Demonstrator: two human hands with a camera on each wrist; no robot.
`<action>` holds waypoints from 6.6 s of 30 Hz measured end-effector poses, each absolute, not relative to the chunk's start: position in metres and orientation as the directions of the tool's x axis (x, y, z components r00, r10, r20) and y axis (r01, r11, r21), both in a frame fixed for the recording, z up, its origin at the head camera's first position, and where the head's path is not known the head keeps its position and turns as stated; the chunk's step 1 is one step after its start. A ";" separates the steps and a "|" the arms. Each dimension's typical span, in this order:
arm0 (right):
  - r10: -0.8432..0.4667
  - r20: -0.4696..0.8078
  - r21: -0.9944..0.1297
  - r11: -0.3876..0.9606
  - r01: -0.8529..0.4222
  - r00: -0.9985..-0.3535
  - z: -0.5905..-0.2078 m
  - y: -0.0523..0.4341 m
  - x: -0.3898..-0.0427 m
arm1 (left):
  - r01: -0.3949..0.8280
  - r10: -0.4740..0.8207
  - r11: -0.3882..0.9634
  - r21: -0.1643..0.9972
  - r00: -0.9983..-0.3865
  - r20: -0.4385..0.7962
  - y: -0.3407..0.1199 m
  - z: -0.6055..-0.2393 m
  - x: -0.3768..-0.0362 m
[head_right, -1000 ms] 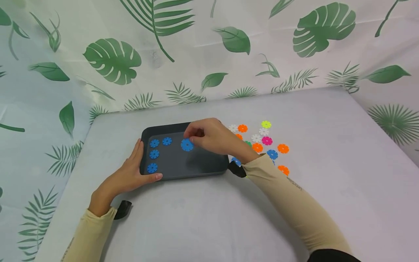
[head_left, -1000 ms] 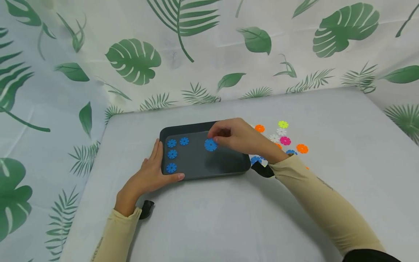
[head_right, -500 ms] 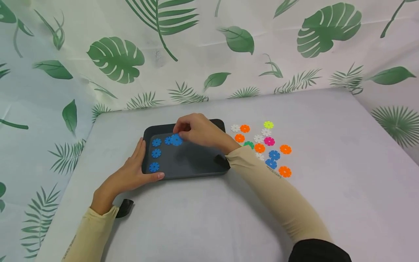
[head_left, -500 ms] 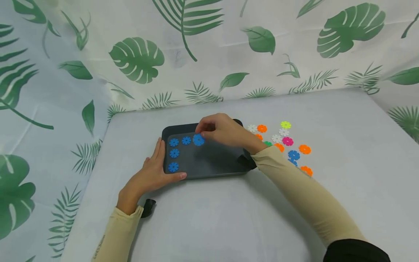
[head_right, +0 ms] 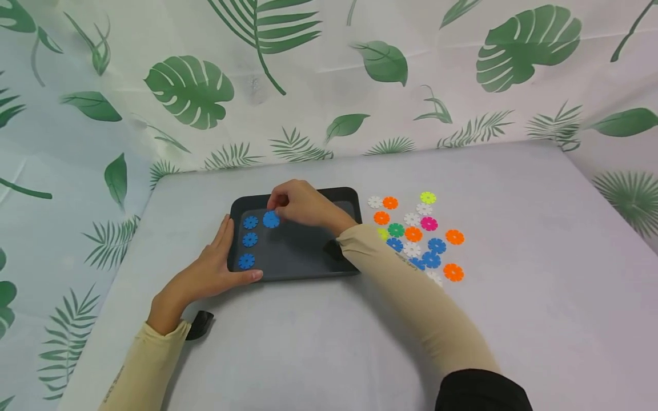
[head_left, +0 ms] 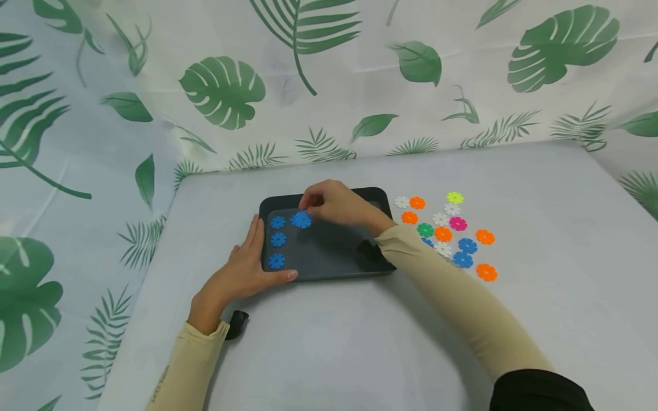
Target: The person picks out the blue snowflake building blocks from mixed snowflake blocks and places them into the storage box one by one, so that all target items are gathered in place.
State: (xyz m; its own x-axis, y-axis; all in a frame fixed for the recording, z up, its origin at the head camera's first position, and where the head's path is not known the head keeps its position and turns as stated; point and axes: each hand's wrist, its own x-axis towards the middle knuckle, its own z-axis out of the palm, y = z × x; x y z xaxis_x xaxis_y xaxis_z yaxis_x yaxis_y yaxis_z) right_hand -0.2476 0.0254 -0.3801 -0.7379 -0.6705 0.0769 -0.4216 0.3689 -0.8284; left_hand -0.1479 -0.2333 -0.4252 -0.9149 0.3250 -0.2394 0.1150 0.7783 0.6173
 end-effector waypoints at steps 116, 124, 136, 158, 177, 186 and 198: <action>-0.380 0.005 -0.680 0.677 -0.282 -0.925 -0.372 0.222 -0.170 | 0.142 0.331 0.787 0.600 -0.919 -0.216 -0.229 -0.425 -0.145; -0.341 -0.040 -0.618 0.747 -0.245 -0.939 -0.382 0.251 -0.165 | 0.140 0.336 0.778 0.613 -0.916 -0.217 -0.229 -0.424 -0.144; -0.330 -0.100 -0.559 0.799 -0.221 -0.939 -0.395 0.278 -0.162 | 0.144 0.337 0.776 0.614 -0.918 -0.210 -0.228 -0.424 -0.145; -0.351 -0.133 -0.495 0.834 -0.244 -0.927 -0.408 0.285 -0.164 | 0.148 0.344 0.773 0.617 -0.915 -0.211 -0.228 -0.424 -0.145; -0.252 -0.064 -0.552 0.815 -0.176 -0.966 -0.409 0.289 -0.161 | 0.147 0.339 0.776 0.614 -0.917 -0.210 -0.229 -0.425 -0.144; -0.215 -0.051 -0.631 0.764 -0.135 -0.975 -0.403 0.283 -0.162 | 0.148 0.344 0.772 0.618 -0.915 -0.210 -0.231 -0.426 -0.145; -0.212 -0.047 -0.693 0.711 -0.121 -0.976 -0.396 0.268 -0.165 | 0.138 0.337 0.775 0.617 -0.916 -0.219 -0.231 -0.426 -0.146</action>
State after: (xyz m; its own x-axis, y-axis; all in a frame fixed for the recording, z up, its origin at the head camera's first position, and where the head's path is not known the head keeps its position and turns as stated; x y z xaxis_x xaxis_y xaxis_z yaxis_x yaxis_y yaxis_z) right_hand -0.1652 0.2681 -0.3957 -0.9761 -0.2122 -0.0469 -0.1212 0.7105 -0.6931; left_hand -0.1460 -0.2309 -0.4259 -0.9156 0.3372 -0.2190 0.1377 0.7746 0.6172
